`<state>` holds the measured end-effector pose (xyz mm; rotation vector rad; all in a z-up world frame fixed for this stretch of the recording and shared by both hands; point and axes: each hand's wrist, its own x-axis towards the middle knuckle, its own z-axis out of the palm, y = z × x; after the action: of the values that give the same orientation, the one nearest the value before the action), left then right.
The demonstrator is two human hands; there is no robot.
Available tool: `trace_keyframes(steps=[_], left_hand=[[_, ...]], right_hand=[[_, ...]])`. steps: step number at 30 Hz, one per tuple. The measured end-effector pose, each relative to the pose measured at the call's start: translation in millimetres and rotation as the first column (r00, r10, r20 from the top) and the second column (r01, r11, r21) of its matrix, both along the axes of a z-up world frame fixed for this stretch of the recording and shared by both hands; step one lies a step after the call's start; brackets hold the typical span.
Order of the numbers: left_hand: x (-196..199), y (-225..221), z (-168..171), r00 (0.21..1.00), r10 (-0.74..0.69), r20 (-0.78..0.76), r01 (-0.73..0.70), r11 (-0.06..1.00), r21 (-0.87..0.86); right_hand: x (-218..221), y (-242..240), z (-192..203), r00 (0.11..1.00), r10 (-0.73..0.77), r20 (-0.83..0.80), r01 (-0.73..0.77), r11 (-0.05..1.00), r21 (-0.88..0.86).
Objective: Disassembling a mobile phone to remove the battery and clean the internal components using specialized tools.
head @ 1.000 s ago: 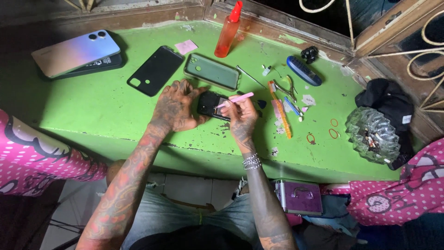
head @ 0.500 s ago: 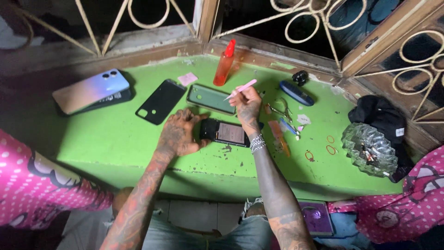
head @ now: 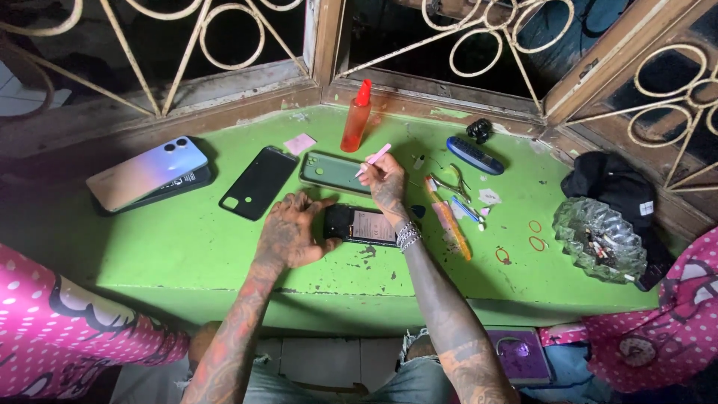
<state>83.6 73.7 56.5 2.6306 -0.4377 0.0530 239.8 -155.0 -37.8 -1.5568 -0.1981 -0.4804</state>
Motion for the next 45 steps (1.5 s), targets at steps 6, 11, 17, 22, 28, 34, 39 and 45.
trace_keyframes(steps=[6,11,17,22,28,34,39,45], left_hand=[[1.2,1.2,-5.5,1.0,-0.002,0.004,0.002,1.0,-0.008],[-0.5,0.5,0.0,1.0,-0.008,-0.009,0.008,1.0,-0.004],[2.0,1.1,-8.8,1.0,-0.01,-0.003,0.01,1.0,-0.011],[-1.5,1.7,1.5,0.999,-0.02,-0.027,0.019,0.999,-0.027],[-1.3,1.3,3.6,1.0,-0.011,-0.004,0.011,1.0,0.004],[-2.8,2.5,1.4,1.0,-0.019,-0.017,0.019,1.0,-0.002],[0.2,7.0,-8.1,0.998,-0.068,0.007,0.069,0.993,-0.1],[21.6,13.2,-42.5,0.993,-0.038,0.109,0.063,0.971,-0.229]], right_hand=[[-13.1,-0.4,10.6,1.0,0.025,-0.012,-0.024,0.998,0.054],[-14.0,-0.6,11.9,0.999,0.035,0.013,-0.035,0.997,0.062],[-18.5,-1.8,16.6,0.999,0.039,-0.002,-0.039,0.997,0.072],[-27.8,0.0,28.9,1.0,0.024,-0.008,-0.024,0.999,0.047],[-34.2,0.0,36.2,1.0,0.015,0.002,-0.015,0.996,0.086],[-80.2,-5.5,68.3,0.999,-0.048,0.014,0.048,0.998,-0.026],[-115.2,-23.6,78.9,0.997,-0.004,0.075,0.012,0.994,-0.11],[-126.6,-56.7,60.4,0.98,-0.023,0.2,0.106,0.903,-0.417]])
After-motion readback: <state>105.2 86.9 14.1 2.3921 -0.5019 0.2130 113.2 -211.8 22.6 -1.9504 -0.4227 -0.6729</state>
